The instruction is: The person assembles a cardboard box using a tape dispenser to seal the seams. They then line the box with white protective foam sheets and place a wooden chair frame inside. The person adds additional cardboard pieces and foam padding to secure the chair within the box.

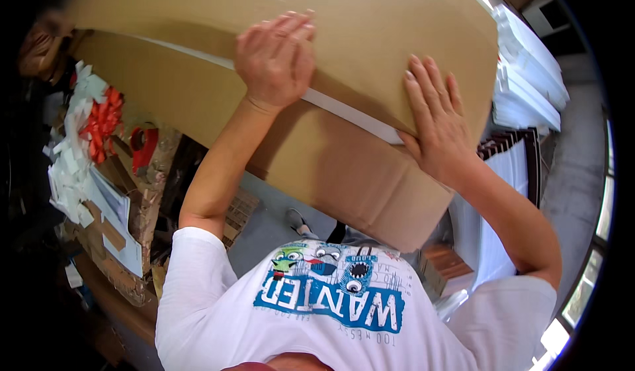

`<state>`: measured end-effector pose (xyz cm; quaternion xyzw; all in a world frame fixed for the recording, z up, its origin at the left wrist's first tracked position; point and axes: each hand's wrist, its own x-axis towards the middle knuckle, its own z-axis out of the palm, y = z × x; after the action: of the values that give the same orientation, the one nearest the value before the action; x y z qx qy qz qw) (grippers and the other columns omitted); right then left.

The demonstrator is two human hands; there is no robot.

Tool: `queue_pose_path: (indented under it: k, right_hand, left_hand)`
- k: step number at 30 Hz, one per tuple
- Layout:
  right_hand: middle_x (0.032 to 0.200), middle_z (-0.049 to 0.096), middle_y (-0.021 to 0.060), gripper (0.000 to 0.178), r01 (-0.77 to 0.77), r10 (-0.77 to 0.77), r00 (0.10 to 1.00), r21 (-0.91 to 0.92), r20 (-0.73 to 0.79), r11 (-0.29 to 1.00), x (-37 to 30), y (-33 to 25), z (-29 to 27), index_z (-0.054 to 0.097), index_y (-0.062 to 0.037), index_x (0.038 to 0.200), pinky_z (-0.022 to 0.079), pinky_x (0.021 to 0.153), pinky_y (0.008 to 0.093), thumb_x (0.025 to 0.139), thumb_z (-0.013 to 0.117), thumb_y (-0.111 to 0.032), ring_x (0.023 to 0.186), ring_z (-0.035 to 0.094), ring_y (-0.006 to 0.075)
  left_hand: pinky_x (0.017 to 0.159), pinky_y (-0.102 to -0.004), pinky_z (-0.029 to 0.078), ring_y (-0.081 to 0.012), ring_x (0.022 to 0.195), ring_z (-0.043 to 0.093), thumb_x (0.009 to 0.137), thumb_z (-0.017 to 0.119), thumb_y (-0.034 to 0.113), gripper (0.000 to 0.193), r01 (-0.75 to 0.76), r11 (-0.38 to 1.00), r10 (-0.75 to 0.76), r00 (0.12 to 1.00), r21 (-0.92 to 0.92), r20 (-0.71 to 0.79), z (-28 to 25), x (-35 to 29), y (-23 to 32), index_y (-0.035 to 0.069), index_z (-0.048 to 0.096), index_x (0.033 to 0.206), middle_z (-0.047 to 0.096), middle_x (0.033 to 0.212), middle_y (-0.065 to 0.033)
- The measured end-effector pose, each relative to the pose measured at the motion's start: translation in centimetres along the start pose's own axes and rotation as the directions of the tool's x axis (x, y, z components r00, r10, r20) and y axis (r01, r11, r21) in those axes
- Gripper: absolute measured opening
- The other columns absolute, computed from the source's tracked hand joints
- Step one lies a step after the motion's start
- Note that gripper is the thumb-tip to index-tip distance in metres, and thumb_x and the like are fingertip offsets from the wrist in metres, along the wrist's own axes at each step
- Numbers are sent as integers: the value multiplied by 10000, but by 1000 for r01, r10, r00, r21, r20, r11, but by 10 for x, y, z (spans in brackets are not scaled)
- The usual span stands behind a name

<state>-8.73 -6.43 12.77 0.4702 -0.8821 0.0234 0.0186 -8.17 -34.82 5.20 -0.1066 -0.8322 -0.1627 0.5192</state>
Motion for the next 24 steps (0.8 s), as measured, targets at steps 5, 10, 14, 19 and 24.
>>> queue_pose_path:
  k: [5, 10, 14, 19, 24]
  right_hand:
    - [1548, 186, 243, 771, 18, -18, 1000, -59, -11, 998, -3, -1, -1, 238, 58, 1454, 98, 1163, 538, 834, 588, -237, 1443, 157, 416]
    - [1538, 176, 277, 736, 60, -59, 998, -52, 19, 997, 10, -7, -4, 227, 60, 1457, 106, 1149, 573, 894, 527, -307, 1426, 162, 463]
    - [1540, 167, 276, 740, 20, -13, 997, -83, 74, 996, 11, -10, -5, 192, 32, 1477, 108, 1146, 580, 936, 501, -369, 1428, 155, 463]
    - [1545, 170, 262, 857, -98, 101, 991, -38, 88, 994, 58, -35, -8, 226, 19, 1472, 128, 1151, 562, 822, 658, -334, 1436, 156, 441]
    - [1546, 198, 236, 879, 77, -85, 993, 105, 77, 992, 210, -72, -1, 288, 10, 1454, 145, 1151, 559, 722, 734, -189, 1441, 159, 424]
  left_hand:
    - [969, -416, 408, -213, 1072, 634, 931, 431, 272, 331, -139, 842, 5, 968, 521, 250, -88, 57, -210, 91, 689, 1032, 697, 1100, -49]
    - [1031, -451, 338, -230, 1174, 571, 898, 375, 221, 389, 7, 984, -29, 992, 176, 120, -111, 17, -326, 93, 671, 1115, 657, 1199, -57]
    - [1047, -443, 299, -245, 1173, 549, 884, 339, 216, 410, 62, 981, -50, 996, 183, -69, -77, 3, -326, 82, 655, 1107, 643, 1190, -60]
    - [1036, -447, 330, -337, 1149, 523, 962, 225, 264, 473, 95, 971, -50, 978, 219, -204, -60, -1, -324, 43, 613, 1121, 609, 1166, -119]
    - [1048, -466, 309, -345, 1180, 486, 980, 218, 292, 477, 116, 965, -75, 981, 234, -178, -59, -10, -331, 25, 576, 1148, 578, 1200, -138]
